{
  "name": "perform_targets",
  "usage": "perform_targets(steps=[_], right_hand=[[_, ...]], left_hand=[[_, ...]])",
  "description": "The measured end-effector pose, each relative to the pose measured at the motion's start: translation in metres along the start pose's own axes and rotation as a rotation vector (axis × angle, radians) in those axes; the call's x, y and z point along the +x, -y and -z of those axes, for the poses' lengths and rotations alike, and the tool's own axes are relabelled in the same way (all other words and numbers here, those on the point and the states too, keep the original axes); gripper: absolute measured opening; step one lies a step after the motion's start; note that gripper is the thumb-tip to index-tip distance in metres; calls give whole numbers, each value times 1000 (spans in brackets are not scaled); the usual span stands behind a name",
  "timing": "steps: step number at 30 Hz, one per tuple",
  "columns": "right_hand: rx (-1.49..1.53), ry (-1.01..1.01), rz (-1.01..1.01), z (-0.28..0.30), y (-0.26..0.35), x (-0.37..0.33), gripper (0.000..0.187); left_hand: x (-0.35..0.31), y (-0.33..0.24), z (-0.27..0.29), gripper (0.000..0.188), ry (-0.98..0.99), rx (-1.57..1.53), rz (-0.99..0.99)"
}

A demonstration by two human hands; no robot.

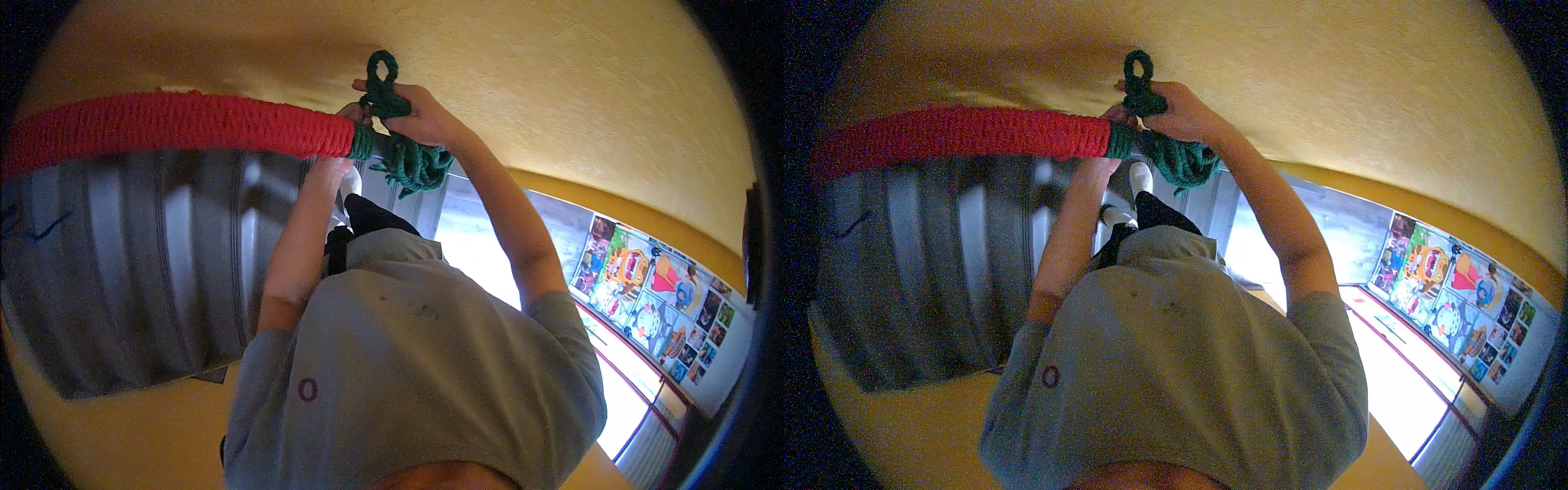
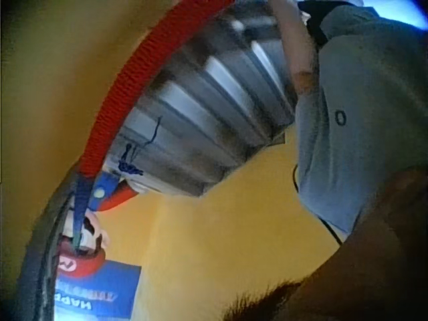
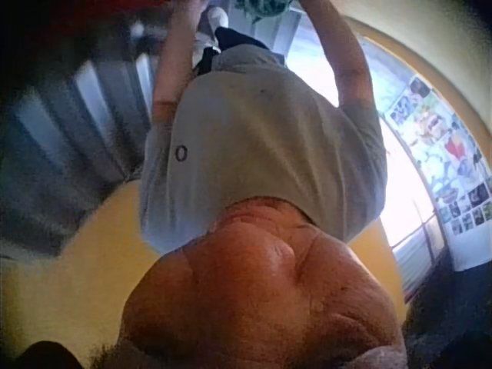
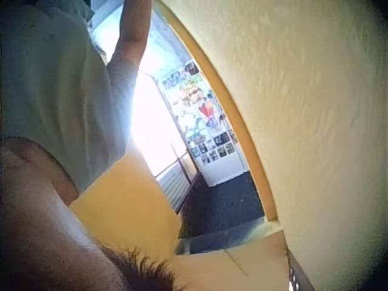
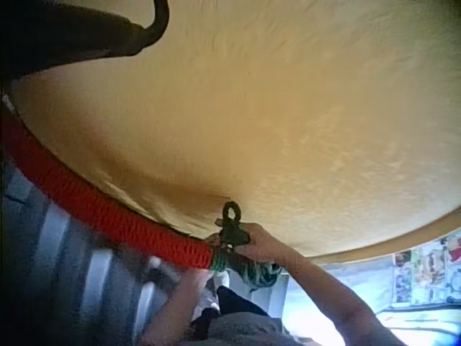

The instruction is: The person ties a green rope around a metal railing that is already partially wrapped in red rope. They secure the rope by looping and knotting it around the railing structure, working with both hands to tighten and adjust the knot.

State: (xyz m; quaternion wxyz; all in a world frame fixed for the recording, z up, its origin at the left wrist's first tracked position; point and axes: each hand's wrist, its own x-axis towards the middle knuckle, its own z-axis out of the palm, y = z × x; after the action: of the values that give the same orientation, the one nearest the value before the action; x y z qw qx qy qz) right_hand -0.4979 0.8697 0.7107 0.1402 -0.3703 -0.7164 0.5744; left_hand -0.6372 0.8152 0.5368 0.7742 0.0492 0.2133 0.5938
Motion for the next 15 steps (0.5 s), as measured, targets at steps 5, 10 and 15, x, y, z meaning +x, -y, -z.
perform_targets(steps=[5,10,15], right_hand=[[-471,29,-90,14,-3,14,28],[-679,-20,-351,19,23,7,26],[224,-170,-561,16,35,-17,22]], left_hand=[[2,2,-29,13,-20,-19,75],[3,3,-35,24,67,121,28],[3,5,-40,33,134,42,-5]])
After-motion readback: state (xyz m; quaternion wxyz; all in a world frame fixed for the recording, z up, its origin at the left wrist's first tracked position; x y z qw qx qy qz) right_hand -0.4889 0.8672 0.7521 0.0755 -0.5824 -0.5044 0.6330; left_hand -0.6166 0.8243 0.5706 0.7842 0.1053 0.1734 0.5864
